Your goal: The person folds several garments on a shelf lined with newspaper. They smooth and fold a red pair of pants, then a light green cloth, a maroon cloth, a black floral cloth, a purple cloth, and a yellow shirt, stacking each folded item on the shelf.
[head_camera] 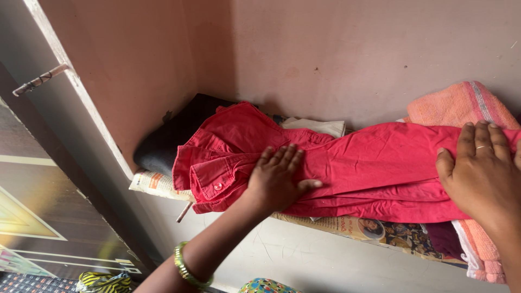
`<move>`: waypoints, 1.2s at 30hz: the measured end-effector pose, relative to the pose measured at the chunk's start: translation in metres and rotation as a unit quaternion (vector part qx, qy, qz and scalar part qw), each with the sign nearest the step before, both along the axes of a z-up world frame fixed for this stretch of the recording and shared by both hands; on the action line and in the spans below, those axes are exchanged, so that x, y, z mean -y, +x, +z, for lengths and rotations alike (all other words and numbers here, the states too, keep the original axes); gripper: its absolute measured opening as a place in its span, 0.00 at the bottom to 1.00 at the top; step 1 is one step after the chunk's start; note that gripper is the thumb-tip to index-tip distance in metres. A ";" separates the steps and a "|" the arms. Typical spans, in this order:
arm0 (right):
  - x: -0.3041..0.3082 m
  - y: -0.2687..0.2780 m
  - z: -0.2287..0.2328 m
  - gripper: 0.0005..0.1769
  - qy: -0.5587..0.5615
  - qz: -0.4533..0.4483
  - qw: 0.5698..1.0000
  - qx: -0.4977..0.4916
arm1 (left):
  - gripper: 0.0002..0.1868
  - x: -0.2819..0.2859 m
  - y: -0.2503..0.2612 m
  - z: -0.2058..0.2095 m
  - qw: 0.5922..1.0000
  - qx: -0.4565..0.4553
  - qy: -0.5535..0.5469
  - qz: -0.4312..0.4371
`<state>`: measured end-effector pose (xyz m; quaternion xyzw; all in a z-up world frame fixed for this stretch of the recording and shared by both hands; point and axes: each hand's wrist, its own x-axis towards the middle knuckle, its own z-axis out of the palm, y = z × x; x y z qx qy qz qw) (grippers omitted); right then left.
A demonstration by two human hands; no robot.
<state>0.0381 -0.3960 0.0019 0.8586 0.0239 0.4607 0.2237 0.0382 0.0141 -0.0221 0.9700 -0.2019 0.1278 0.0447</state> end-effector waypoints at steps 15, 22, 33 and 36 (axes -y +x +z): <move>0.008 0.015 -0.007 0.31 -0.028 0.069 0.996 0.044 | 0.14 -0.134 -0.074 0.085 0.967 0.121 -0.220 0.033; 0.017 0.031 -0.011 0.30 0.085 0.067 0.994 -0.029 | 0.23 -0.154 -0.105 0.066 0.962 0.159 -0.219 0.038; -0.225 -0.069 0.062 0.12 0.251 0.447 0.846 -0.146 | 0.12 -0.182 -0.094 0.062 0.907 0.151 -0.386 0.067; -0.294 -0.069 0.073 0.10 0.257 0.542 0.772 -0.210 | 0.12 -0.191 -0.083 0.057 0.898 0.221 -0.375 0.061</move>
